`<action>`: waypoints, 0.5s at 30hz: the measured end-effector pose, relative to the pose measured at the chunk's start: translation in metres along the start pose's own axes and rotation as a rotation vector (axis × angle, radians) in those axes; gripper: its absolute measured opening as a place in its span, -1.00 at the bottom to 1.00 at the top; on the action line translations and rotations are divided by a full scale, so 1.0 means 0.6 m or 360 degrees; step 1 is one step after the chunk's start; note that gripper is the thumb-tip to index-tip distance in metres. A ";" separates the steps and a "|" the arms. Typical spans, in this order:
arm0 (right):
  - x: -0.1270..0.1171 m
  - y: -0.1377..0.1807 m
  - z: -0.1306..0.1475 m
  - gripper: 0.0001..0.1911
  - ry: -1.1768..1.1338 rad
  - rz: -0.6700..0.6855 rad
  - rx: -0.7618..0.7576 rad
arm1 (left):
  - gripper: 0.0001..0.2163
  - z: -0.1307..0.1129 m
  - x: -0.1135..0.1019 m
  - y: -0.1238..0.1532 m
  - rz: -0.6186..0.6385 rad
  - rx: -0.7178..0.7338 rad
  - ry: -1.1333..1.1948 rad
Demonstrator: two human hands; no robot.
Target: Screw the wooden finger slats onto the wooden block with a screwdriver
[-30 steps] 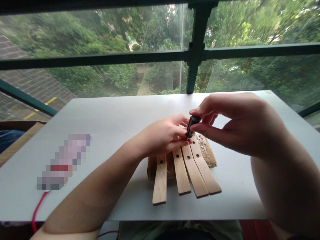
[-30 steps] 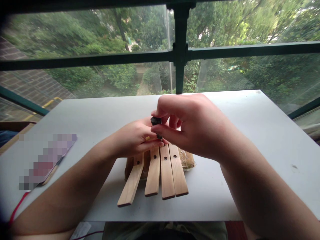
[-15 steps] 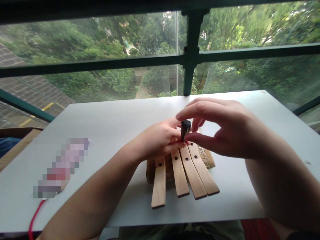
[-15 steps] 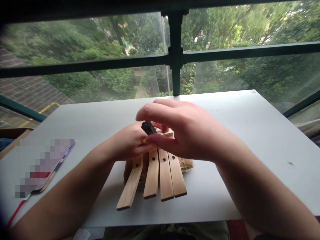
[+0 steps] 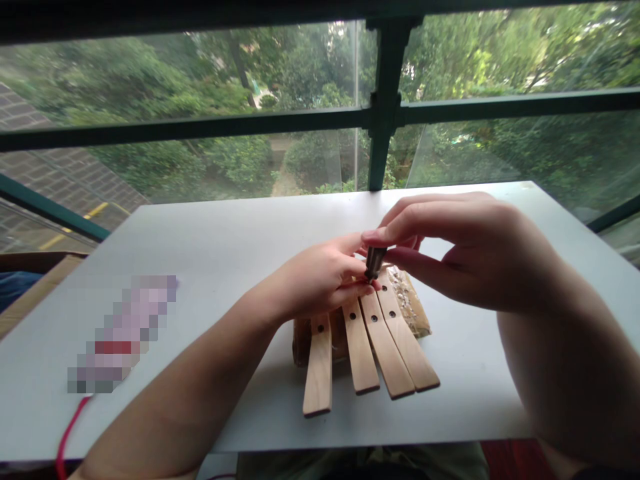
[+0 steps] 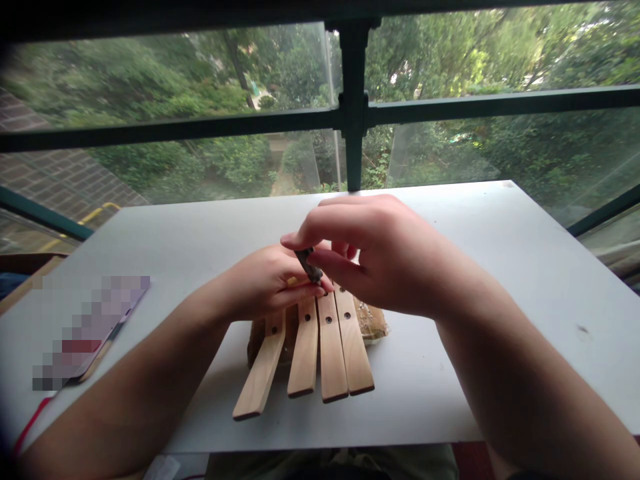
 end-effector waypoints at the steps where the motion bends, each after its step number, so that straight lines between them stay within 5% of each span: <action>1: 0.000 -0.001 -0.001 -0.88 -0.0003 -0.0008 0.0015 | -0.79 0.001 0.001 0.000 0.0006 -0.0007 0.0010; 15: 0.001 -0.004 0.003 -0.93 0.0052 -0.0087 0.0080 | -0.84 0.002 0.002 0.002 -0.0031 0.0007 0.0027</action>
Point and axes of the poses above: each hand's wrist, its own y-axis away from the middle knuckle, its own x-axis out of the palm, z = x × y, the point moved 8 cm from there along -y, towards the middle knuckle, and after that the axes turned 11 degrees about x, right-handed, at the moved point
